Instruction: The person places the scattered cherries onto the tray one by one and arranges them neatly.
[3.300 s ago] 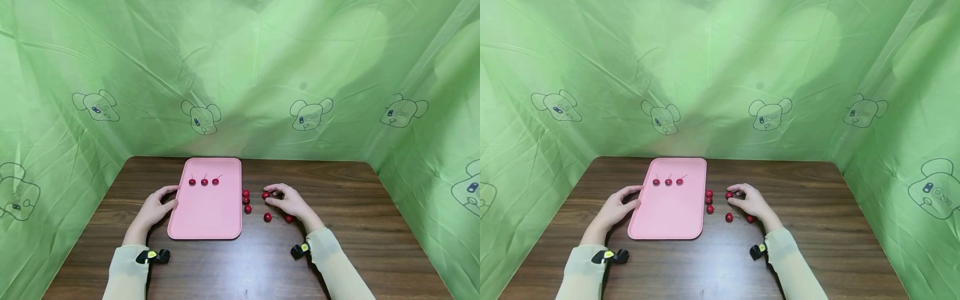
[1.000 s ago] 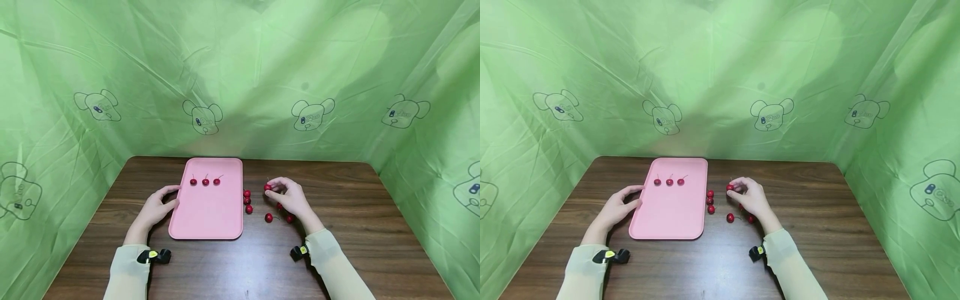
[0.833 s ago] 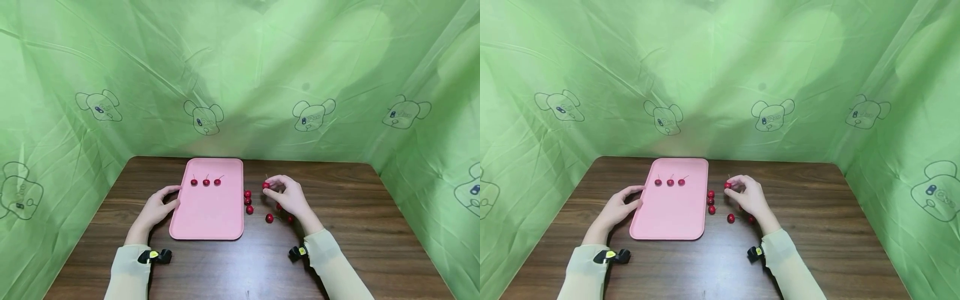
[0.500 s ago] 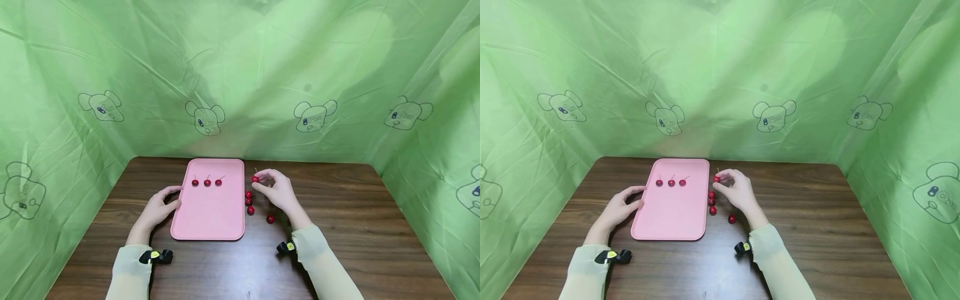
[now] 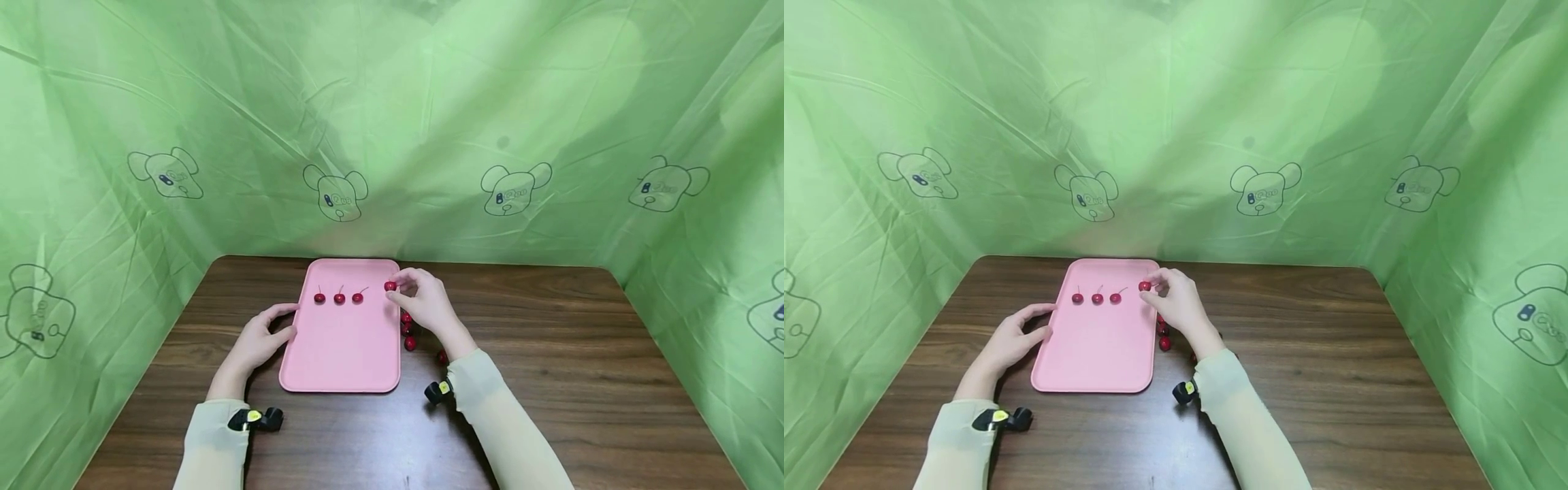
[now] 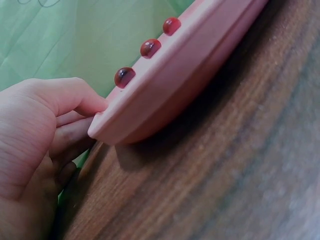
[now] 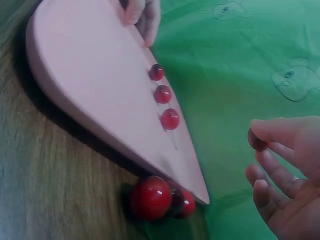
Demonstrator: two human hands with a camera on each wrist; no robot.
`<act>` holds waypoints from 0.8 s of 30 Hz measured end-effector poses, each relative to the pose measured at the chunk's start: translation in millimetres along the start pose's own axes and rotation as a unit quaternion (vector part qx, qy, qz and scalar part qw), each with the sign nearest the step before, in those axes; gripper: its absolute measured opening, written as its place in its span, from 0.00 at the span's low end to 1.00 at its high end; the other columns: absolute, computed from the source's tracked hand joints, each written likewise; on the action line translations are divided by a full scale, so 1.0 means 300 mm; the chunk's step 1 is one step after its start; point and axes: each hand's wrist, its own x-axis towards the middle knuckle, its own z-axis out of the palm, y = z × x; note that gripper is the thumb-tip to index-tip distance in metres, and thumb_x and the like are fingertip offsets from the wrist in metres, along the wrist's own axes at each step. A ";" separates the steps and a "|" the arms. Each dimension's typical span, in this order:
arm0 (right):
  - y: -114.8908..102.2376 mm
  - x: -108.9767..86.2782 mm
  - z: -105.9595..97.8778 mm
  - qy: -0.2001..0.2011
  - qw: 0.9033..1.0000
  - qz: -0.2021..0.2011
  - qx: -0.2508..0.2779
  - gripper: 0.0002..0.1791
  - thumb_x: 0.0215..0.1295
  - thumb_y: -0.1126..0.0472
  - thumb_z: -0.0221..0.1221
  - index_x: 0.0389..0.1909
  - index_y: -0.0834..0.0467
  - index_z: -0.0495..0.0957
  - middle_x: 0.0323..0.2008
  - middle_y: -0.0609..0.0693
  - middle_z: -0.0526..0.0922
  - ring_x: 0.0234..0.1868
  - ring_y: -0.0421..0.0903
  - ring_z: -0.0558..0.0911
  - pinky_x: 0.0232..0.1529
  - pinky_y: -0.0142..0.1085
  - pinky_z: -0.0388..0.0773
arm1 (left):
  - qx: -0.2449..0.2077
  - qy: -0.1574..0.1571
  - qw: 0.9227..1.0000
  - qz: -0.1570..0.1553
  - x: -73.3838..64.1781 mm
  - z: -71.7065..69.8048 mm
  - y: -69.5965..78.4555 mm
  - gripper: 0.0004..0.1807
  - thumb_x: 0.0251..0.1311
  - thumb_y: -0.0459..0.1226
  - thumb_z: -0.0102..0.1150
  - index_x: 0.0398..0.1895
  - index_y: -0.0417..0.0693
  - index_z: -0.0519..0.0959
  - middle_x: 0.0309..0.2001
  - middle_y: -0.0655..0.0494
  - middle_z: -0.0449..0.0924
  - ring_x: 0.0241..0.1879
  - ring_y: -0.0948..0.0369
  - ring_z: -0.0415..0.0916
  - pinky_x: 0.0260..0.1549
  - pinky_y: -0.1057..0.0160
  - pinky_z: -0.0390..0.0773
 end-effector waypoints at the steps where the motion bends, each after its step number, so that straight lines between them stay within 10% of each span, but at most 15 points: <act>1: 0.004 0.005 0.008 -0.004 1.000 0.001 -0.005 0.12 0.69 0.60 0.76 0.50 0.54 0.88 0.46 0.50 0.88 0.44 0.47 0.88 0.50 0.42 0.86 | 0.000 -0.001 1.000 0.000 0.001 0.000 -0.001 0.27 0.73 0.35 0.68 0.74 0.47 0.78 0.70 0.43 0.81 0.75 0.43 0.71 0.75 0.40 0.65; 24: 0.038 0.070 0.125 -0.031 0.997 0.056 -0.035 0.13 0.69 0.59 0.74 0.51 0.57 0.88 0.47 0.52 0.87 0.47 0.48 0.87 0.53 0.45 0.86 | -0.005 -0.004 1.000 0.003 -0.003 -0.004 0.005 0.26 0.74 0.36 0.67 0.74 0.47 0.78 0.71 0.42 0.80 0.76 0.42 0.69 0.76 0.38 0.64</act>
